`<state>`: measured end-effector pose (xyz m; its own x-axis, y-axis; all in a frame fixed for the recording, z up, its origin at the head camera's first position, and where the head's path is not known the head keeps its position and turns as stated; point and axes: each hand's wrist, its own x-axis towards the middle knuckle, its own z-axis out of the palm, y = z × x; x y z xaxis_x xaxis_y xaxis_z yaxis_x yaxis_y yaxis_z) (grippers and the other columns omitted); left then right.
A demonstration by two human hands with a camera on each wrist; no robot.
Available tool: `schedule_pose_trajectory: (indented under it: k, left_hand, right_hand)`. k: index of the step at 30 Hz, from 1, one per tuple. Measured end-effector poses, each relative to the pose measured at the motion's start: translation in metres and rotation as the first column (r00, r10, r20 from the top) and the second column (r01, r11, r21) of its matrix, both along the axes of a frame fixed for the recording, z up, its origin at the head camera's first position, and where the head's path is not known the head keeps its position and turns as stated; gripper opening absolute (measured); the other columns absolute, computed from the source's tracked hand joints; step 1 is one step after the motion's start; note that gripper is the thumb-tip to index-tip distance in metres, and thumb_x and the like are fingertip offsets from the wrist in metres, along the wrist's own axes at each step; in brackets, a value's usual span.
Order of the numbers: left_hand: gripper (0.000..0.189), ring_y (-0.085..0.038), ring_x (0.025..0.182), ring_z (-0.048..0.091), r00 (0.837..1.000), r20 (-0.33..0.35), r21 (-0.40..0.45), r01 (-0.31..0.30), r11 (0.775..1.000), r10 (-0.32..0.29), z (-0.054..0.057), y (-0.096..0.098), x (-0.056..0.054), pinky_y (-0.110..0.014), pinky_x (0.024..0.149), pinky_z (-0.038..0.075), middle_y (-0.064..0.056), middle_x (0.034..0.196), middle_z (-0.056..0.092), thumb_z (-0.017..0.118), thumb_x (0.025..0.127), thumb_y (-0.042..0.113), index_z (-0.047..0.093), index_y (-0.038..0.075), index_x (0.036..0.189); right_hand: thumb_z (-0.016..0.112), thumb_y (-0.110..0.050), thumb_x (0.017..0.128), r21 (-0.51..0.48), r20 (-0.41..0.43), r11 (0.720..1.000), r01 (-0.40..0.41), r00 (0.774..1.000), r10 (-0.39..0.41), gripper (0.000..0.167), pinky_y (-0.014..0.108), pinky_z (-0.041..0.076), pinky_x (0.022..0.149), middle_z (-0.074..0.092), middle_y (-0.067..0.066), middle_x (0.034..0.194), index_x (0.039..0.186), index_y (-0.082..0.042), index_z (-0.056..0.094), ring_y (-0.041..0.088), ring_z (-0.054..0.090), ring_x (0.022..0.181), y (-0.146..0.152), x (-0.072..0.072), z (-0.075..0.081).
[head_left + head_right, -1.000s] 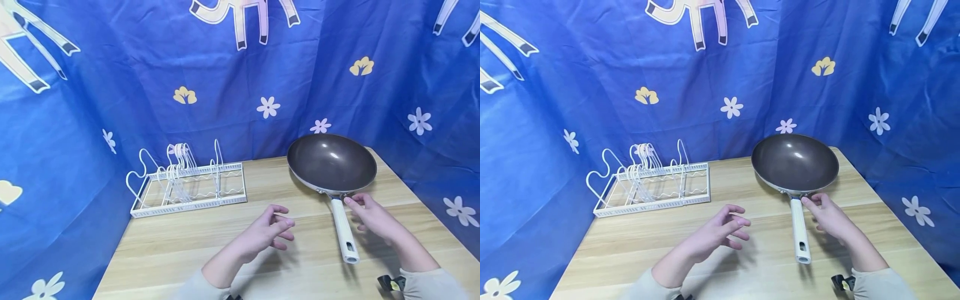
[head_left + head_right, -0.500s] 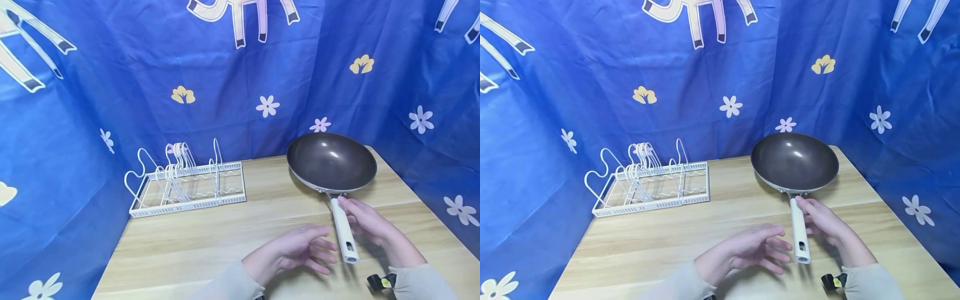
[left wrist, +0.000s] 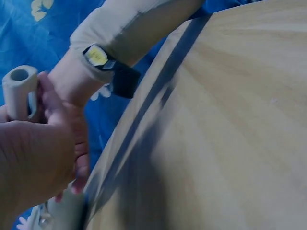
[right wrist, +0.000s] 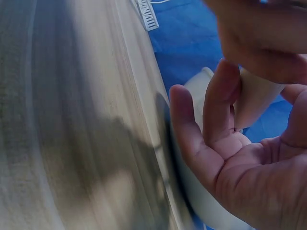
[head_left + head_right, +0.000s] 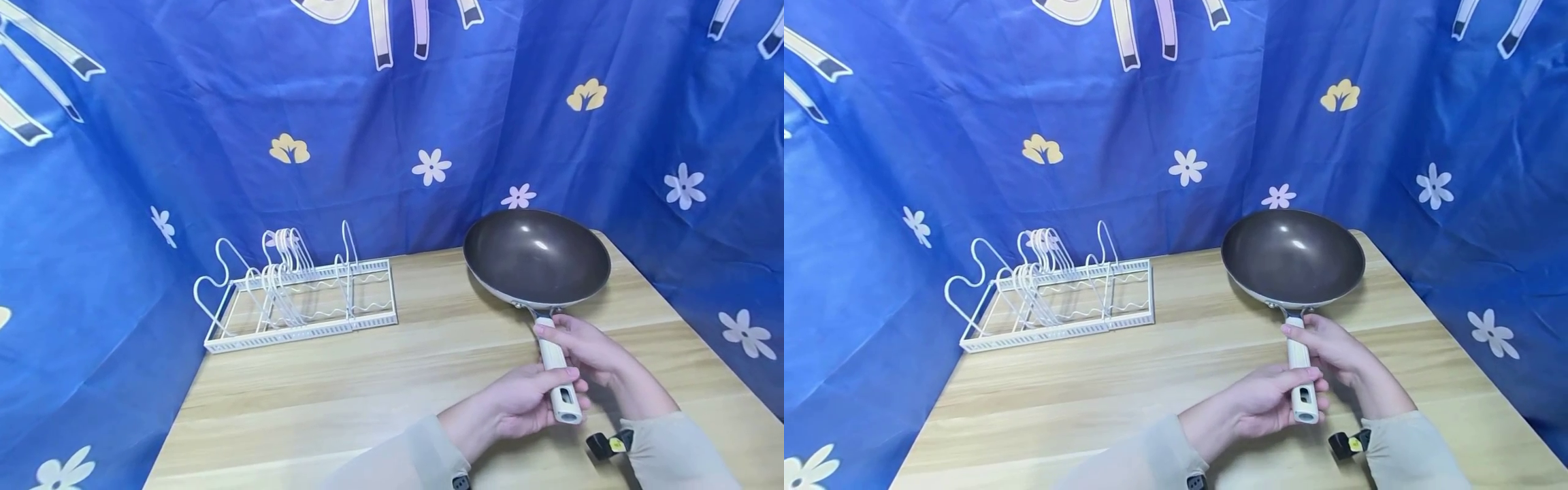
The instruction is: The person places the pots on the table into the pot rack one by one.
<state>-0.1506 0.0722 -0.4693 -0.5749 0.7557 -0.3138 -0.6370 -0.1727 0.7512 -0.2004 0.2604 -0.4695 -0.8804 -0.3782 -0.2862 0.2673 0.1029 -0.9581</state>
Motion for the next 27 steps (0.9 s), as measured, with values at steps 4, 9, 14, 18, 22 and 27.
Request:
schedule_pose_trajectory:
  k: [4, 9, 14, 18, 22, 27]
  left_hand:
    - [0.029, -0.005, 0.082, 0.068, 1.0, 0.022, 0.041, -0.022, 0.999, 0.021, -0.004, 0.005, 0.0, -0.025, 0.079, 0.065, 0.006, 0.099, 0.063, 0.058, 0.111, 0.019, 0.054, 0.013, 0.139]
    - [0.038, -0.006, 0.081, 0.063, 1.0, 0.016, 0.019, -0.016, 1.0, 0.015, -0.006, 0.011, 0.003, -0.033, 0.085, 0.067, 0.007, 0.096, 0.059, 0.054, 0.109, 0.019, 0.044, 0.02, 0.145]
    - [0.038, -0.007, 0.081, 0.062, 1.0, -0.02, -0.039, -0.023, 0.999, 0.022, -0.01, 0.014, 0.007, -0.058, 0.116, 0.054, 0.007, 0.091, 0.058, 0.052, 0.107, 0.016, 0.043, 0.021, 0.144]
    - [0.035, -0.008, 0.079, 0.062, 0.999, -0.044, -0.069, -0.012, 0.998, 0.009, -0.016, 0.013, 0.009, -0.064, 0.117, 0.049, 0.005, 0.091, 0.058, 0.052, 0.107, 0.014, 0.044, 0.021, 0.14]
    - [0.033, -0.009, 0.078, 0.063, 0.998, -0.059, -0.093, -0.019, 0.996, 0.014, -0.017, 0.01, 0.008, -0.063, 0.114, 0.053, 0.004, 0.092, 0.059, 0.054, 0.106, 0.014, 0.046, 0.022, 0.137]
    - [0.034, -0.009, 0.08, 0.063, 0.998, -0.066, -0.112, -0.009, 0.994, 0.002, -0.014, 0.005, 0.005, -0.059, 0.113, 0.055, 0.003, 0.093, 0.059, 0.055, 0.105, 0.013, 0.048, 0.02, 0.137]
  right_hand:
    - [0.055, -0.032, 0.113, 0.015, 0.007, 1.0, 0.0, 1.0, 0.0, 0.047, 0.028, 0.063, 0.072, 0.068, 0.001, 0.091, 0.135, 0.003, 0.033, 0.012, 0.072, 0.08, -0.003, -0.004, 0.001]
    - [0.065, -0.036, 0.107, 0.198, -0.011, 0.979, 0.054, 0.999, -0.052, 0.041, 0.025, 0.057, 0.061, 0.057, -0.001, 0.086, 0.116, -0.004, 0.041, 0.01, 0.062, 0.07, -0.012, -0.011, 0.007]
    - [0.07, -0.032, 0.103, 0.352, -0.069, 0.933, 0.079, 0.996, -0.059, 0.045, 0.024, 0.052, 0.056, 0.054, 0.0, 0.084, 0.117, 0.001, 0.044, 0.012, 0.057, 0.067, -0.018, -0.012, 0.009]
    - [0.069, -0.022, 0.1, 0.381, -0.091, 0.92, 0.095, 0.994, -0.065, 0.042, 0.026, 0.051, 0.057, 0.053, 0.001, 0.086, 0.121, 0.004, 0.044, 0.014, 0.055, 0.071, -0.021, -0.009, 0.006]
    - [0.067, -0.02, 0.098, 0.389, -0.125, 0.913, 0.125, 0.989, -0.082, 0.041, 0.026, 0.049, 0.059, 0.051, 0.002, 0.09, 0.121, 0.005, 0.044, 0.016, 0.052, 0.075, -0.023, -0.008, 0.005]
    - [0.067, -0.02, 0.097, 0.395, -0.153, 0.906, 0.152, 0.983, -0.098, 0.04, 0.026, 0.049, 0.06, 0.052, 0.004, 0.095, 0.119, 0.006, 0.046, 0.017, 0.053, 0.078, -0.027, -0.008, 0.006]
